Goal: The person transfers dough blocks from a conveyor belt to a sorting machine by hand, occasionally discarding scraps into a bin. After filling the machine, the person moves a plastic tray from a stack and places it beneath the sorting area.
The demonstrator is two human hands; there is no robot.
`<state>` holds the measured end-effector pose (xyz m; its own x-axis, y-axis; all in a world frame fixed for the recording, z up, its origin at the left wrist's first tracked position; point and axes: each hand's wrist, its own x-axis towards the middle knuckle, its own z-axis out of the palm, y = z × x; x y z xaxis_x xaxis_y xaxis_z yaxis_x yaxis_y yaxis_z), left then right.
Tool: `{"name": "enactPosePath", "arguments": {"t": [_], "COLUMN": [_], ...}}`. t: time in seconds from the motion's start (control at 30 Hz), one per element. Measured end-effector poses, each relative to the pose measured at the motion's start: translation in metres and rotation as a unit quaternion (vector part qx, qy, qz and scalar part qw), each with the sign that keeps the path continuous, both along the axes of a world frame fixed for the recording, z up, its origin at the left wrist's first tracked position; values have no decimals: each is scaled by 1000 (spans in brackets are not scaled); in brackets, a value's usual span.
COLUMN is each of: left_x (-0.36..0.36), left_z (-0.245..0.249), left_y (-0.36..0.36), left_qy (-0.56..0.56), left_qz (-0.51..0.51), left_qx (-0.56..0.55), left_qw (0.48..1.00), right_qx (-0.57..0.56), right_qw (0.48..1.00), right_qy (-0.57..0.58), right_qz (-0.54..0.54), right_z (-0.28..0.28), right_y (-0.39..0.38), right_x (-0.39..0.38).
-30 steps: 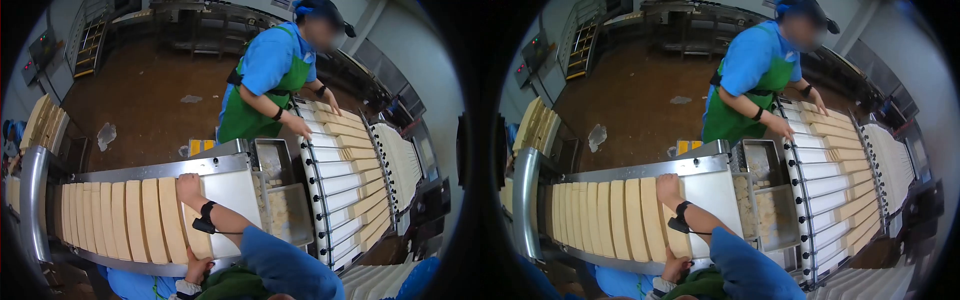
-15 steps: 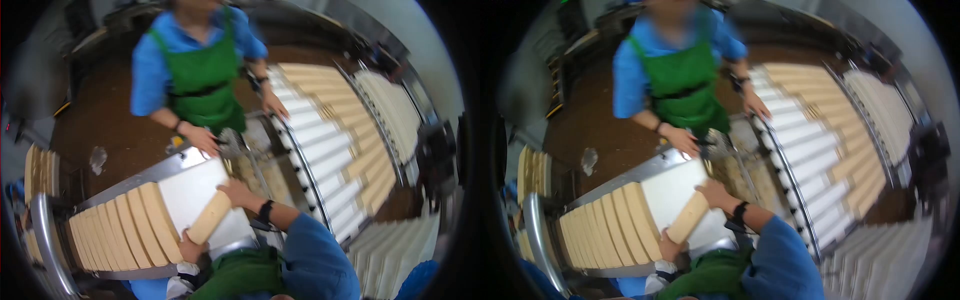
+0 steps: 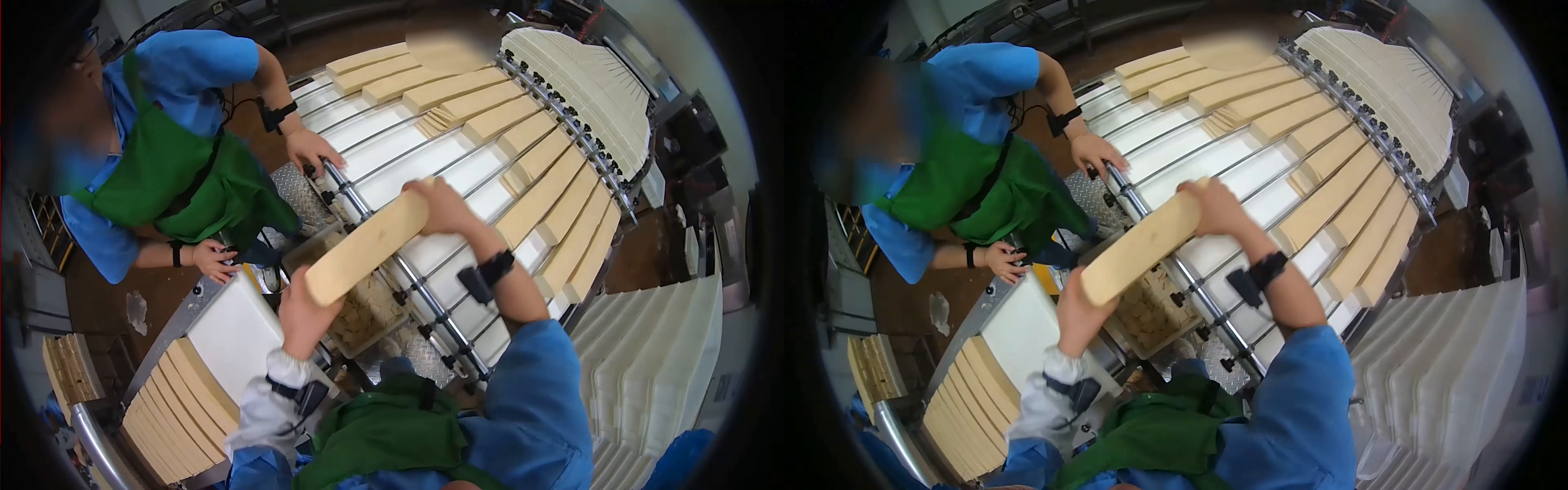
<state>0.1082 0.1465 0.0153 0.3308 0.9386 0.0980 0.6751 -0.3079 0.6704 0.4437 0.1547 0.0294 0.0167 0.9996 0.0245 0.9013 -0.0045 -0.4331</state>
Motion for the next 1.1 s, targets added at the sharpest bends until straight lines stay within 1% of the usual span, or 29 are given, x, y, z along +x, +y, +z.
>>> {"name": "enactPosePath", "arguments": {"t": [0.07,0.1,0.17,0.2,0.23,0.27,0.3,0.33,0.37,0.4,0.47,0.5,0.53,0.57,0.6,0.67,0.7,0.77,0.8,0.83,0.87,0.9,0.93,0.97,1.0,1.03,1.1], "left_x": [49,67,99,115,132,147,161,177,197,218,257,273,289,300,304,302,299,287,284,277,260,245,227,211,190,165,122], "left_z": [6,7,-4,-6,4,-3,-20,-39,-58,-73,-92,-83,-63,-53,-57,-74,-93,-97,-97,-137,-123,-108,-99,-89,-64,-34,-31], "left_y": [21,29,43,51,53,57,62,68,72,78,85,81,76,72,70,70,74,70,70,75,70,62,56,47,34,25,9], "left_qy": [47,71,68,65,83,32,-20,-72,-148,-198,-293,-258,-223,-188,-184,-172,-202,-201,-204,-155,-139,-117,-144,-132,-241,-192,-318], "left_qz": [-26,-40,-69,-84,-99,-102,-104,-108,-125,-111,-74,-52,-30,-9,-8,-3,-14,-14,-12,-11,-23,8,3,45,41,39,64], "left_qx": [-31,-46,-89,-107,-104,-121,-139,-157,-181,-230,-329,-308,-284,-260,-219,-133,-113,-150,-163,-138,-155,-141,-102,-84,-130,-152,-168], "left_qw": [998,996,991,989,986,987,985,979,964,946,895,914,932,947,958,976,973,968,965,978,978,983,984,987,961,969,931], "right_qx": [-113,-136,-182,-137,-93,-50,-16,58,131,201,203,206,212,201,189,175,173,177,164,157,157,170,183,180,173,169,150], "right_qw": [984,973,939,942,942,938,959,961,958,949,955,955,954,951,947,935,929,918,921,925,930,936,941,943,945,946,947], "right_qy": [141,184,266,255,244,232,64,33,1,-32,52,73,93,114,135,176,195,216,216,218,223,211,197,214,227,242,267], "right_qz": [9,-34,-122,-167,-210,-253,-277,-267,-256,-242,-209,-200,-189,-207,-224,-252,-264,-283,-279,-268,-248,-226,-203,-179,-158,-135,-102], "right_z": [-14,-22,-37,-45,-53,-62,-48,-55,-62,-71,-50,-49,-48,-44,-40,-39,-41,-36,-38,-40,-44,-45,-43,-38,-33,-31,-25], "right_y": [22,29,37,39,39,36,28,16,0,-17,-53,-70,-86,-100,-115,-136,-144,-151,-154,-156,-151,-146,-142,-137,-131,-125,-119], "right_x": [72,94,131,142,148,152,145,144,140,134,105,96,87,80,72,60,57,43,37,33,27,18,8,-2,-10,-19,-41]}}
